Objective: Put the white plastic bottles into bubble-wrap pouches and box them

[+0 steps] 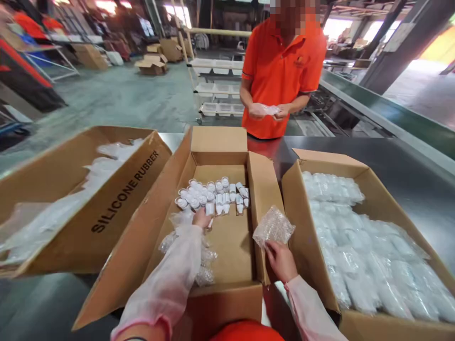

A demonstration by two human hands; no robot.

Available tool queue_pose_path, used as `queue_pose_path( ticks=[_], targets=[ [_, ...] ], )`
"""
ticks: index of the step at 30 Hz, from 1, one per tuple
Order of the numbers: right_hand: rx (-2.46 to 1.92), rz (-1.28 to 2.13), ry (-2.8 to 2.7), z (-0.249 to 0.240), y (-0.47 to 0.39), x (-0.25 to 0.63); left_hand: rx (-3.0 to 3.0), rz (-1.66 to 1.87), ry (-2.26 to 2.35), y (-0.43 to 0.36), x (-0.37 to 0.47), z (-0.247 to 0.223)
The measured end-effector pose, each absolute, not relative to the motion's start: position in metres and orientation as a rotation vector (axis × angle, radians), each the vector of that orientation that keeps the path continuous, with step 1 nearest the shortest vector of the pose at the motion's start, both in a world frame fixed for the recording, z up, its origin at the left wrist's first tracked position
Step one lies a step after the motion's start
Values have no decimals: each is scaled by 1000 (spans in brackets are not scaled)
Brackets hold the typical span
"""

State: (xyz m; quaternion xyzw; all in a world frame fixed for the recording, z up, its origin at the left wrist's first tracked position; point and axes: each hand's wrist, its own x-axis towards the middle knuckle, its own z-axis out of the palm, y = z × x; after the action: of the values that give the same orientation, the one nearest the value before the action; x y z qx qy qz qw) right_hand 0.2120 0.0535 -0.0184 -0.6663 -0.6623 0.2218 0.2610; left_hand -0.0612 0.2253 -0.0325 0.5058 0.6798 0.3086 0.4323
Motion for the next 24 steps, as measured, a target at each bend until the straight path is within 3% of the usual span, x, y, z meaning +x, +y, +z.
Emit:
queue_pose_path(
  ticks=[6, 13, 19, 24],
  targets=[
    [-1764, 533, -1698, -24, 39, 196, 1017, 913, 1270, 172, -51, 6],
    [-1667, 607, -1693, -25, 29, 186, 841, 687, 898, 125, 12, 51],
    [-1603, 815, -1396, -32, 30, 185, 628, 607, 630, 82, 29, 37],
    [-1610, 854, -1202, -47, 41, 188, 910, 619, 855, 69, 22, 5]
  ],
)
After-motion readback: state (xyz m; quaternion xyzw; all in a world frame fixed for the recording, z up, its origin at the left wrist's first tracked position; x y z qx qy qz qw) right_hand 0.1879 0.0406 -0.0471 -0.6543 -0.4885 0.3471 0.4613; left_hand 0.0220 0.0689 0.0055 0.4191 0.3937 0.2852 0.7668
